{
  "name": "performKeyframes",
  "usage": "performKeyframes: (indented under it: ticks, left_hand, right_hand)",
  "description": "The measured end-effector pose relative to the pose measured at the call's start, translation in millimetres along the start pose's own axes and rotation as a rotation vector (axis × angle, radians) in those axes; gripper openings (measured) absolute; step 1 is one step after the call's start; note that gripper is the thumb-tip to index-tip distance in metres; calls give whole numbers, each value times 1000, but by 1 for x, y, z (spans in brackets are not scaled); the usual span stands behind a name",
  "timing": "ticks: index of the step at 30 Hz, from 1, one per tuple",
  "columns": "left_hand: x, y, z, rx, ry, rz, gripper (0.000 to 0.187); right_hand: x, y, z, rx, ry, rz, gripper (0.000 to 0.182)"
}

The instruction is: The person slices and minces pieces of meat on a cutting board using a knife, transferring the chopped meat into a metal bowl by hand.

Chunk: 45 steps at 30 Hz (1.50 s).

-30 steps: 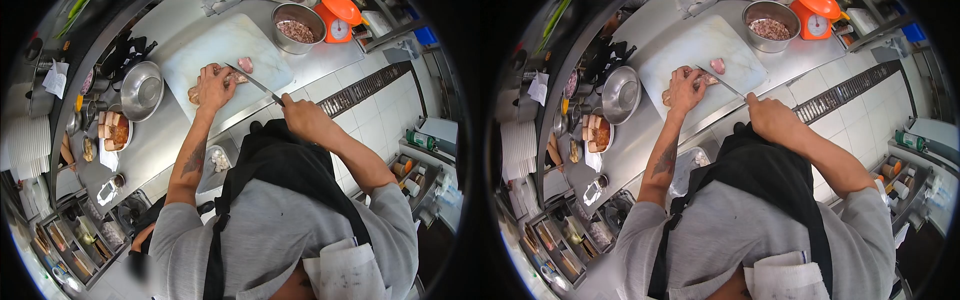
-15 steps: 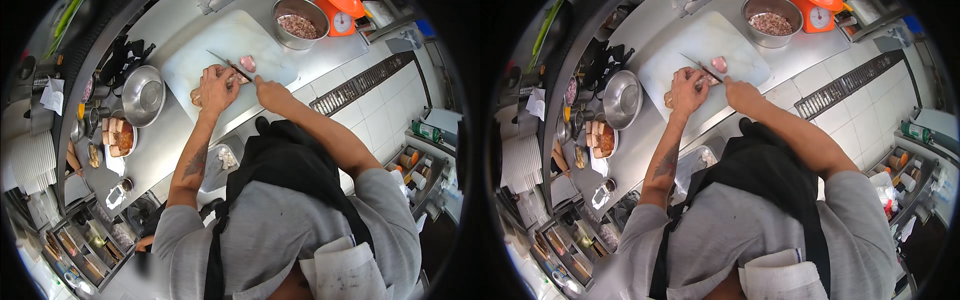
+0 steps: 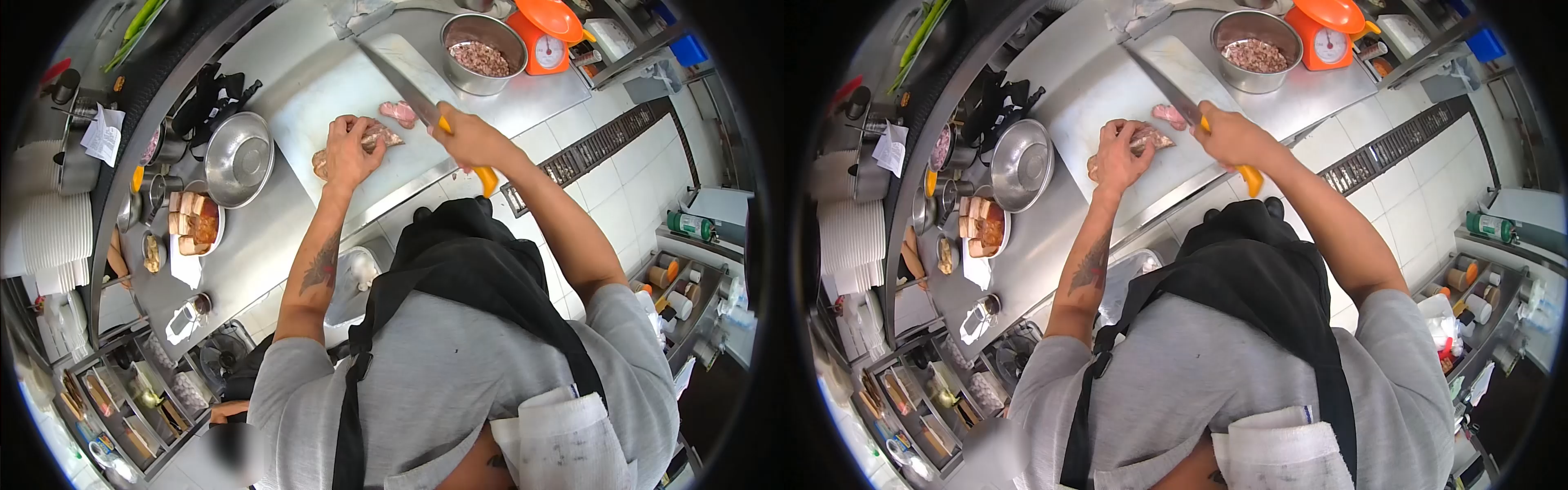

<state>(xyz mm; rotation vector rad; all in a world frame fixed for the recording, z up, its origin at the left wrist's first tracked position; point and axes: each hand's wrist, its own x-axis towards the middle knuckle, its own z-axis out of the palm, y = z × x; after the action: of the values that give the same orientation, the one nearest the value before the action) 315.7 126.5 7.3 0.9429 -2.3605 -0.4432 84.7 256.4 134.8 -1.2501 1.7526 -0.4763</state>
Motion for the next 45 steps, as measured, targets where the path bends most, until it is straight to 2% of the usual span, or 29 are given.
performKeyframes:
  ticks: [1,3,9,13,20,22,24,25,27,28,31,32,33,35,36,37,39,40,41,45]
  left_hand:
    - [-1,1,0,-5,-1,-6,32]
    - [0,2,-2,3,1,2,32]
    - [2,8,-2,94,-44,-43,31]
    - [3,3,0,87,-27,-18,30]
    - [3,-1,0,16,-21,-17,30]
    - [4,1,-2,10,-27,-15,31]
    - [3,3,-1,37,-34,-19,31]
    - [2,3,-1,40,-27,-7,31]
    - [1,2,0,53,-46,-25,32]
    - [1,1,0,54,-42,-26,32]
    - [4,0,0,42,10,8,31]
    - [3,-1,-1,18,-6,-1,31]
    - [1,-2,-1,-7,-27,-18,31]
    - [-2,-3,-4,-32,-41,-44,31]
    - [-1,-3,-5,-58,-55,-61,30]
    - [-1,-3,-5,-62,-57,-63,30]
    - [0,-2,-5,-44,-53,-62,29]
    - [1,0,-4,-47,-54,-65,29]
    - [1,2,-3,-9,-49,-59,29]
    - [3,3,-1,62,-35,-25,30]
  right_hand:
    - [-7,8,10,-3,-5,5,36]
    - [-15,31,32,-444,192,-211,33]
    - [-79,1,27,-463,-11,-48,29]
    - [-80,0,32,-465,-16,-43,26]
    - [47,42,104,-358,79,-80,31]
    - [66,40,96,-349,109,-71,35]
    - [73,34,79,-211,-12,-20,44]
    - [77,36,68,-212,1,-25,44]
    - [78,44,43,243,-194,99,55]
    - [70,44,35,655,-238,260,58]
    - [73,59,19,778,-308,316,58]
    - [74,63,13,816,-328,259,50]
    - [68,54,7,808,-332,258,50]
    - [48,29,3,414,-1,161,41]
    - [35,18,3,125,99,76,37]
    - [27,20,9,124,97,80,37]
    - [13,24,20,-269,133,-113,32]
    - [-1,16,30,-370,156,-119,29]
    - [-19,8,33,-401,102,-69,33]
    - [-63,10,41,-440,39,-127,32]
